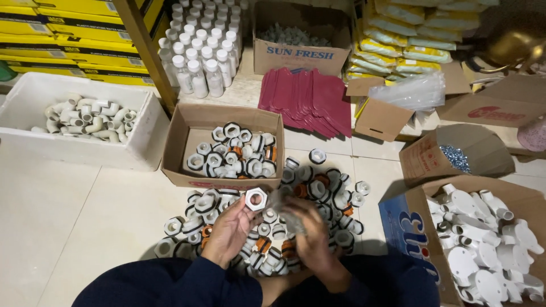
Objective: The person sits on the floor and repeatedly picks up small white and orange plastic parts from a pile, wipes each with a gray cloth, and places them back into the pile. The process is continuous and repetitive.
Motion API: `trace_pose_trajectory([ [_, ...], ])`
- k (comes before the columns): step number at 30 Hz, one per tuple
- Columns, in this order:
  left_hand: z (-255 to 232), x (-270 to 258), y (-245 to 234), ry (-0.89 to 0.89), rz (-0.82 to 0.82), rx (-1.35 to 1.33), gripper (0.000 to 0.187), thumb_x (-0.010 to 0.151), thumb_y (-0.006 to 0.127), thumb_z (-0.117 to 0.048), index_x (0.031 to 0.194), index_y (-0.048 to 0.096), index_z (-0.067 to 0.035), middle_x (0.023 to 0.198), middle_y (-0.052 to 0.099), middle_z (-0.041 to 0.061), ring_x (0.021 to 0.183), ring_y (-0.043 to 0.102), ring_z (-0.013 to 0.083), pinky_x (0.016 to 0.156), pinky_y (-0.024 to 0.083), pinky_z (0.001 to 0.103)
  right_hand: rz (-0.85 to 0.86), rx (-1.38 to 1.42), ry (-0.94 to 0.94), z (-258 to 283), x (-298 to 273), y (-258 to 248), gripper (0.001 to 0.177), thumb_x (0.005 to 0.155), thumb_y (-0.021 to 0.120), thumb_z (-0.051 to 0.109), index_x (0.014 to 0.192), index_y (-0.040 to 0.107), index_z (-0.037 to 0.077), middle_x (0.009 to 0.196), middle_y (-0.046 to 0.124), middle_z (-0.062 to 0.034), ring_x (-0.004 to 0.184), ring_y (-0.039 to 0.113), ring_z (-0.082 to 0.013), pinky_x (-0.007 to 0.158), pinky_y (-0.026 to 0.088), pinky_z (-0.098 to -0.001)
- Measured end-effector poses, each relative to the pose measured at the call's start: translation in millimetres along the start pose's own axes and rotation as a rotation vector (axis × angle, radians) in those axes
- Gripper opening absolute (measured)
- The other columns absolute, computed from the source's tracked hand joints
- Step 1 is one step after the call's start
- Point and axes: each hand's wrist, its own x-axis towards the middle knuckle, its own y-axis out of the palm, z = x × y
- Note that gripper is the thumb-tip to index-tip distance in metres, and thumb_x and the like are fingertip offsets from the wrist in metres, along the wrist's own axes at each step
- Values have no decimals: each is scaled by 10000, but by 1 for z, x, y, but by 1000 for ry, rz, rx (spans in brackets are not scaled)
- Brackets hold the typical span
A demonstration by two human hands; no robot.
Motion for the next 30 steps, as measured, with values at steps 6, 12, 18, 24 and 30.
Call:
trace_pose_trajectory([
  [6, 8, -8, 11, 16, 94, 52, 584, 954, 657, -353, 428, 564, -117, 759, 729, 25, 1034, 676, 251, 1082, 447, 514, 260, -225, -82, -5, -15, 6, 905, 673, 576, -171, 1512, 519, 164, 1574, 502, -99, 1408, 536, -363, 1174, 417, -535],
  [12, -14, -11, 18, 13, 14, -61, 358, 1018, 533, -213, 1235, 651, 46, 1253, 710, 207, 1147, 656, 277, 1048, 482, 391, 35, 131, 268, -8, 5, -1, 293, 993, 531, -9, 1184, 730, 87, 1240, 729, -111, 1183, 715, -266, 1058, 603, -351],
  [18, 36, 19, -9, 141, -4, 286, 335, 932, 658, -208, 1209, 720, -31, 1260, 665, 67, 1169, 619, 195, 1047, 439, 319, 14, 987, 888, -28, -8, 8, 369, 934, 652, 56, 1291, 672, -35, 1308, 705, -150, 1181, 656, -241, 1046, 483, -347],
  [24, 33, 6, 3, 196, -153, 811, 514, 924, 485, -562, 1196, 642, -155, 1140, 721, 44, 1104, 651, 184, 992, 472, 340, -80, 517, 962, -19, -3, 10, 451, 748, 853, 108, 1181, 750, 39, 1099, 807, -93, 972, 746, -213, 916, 580, -328],
  [30, 40, -11, 24, 250, -119, 953, 634, 1001, 113, -600, 1005, 522, -116, 959, 554, 77, 905, 534, 211, 861, 426, 326, -26, -39, 313, -14, -24, 29, 356, 767, 871, 148, 1068, 722, 32, 1078, 685, -75, 998, 681, -210, 863, 544, -293],
])
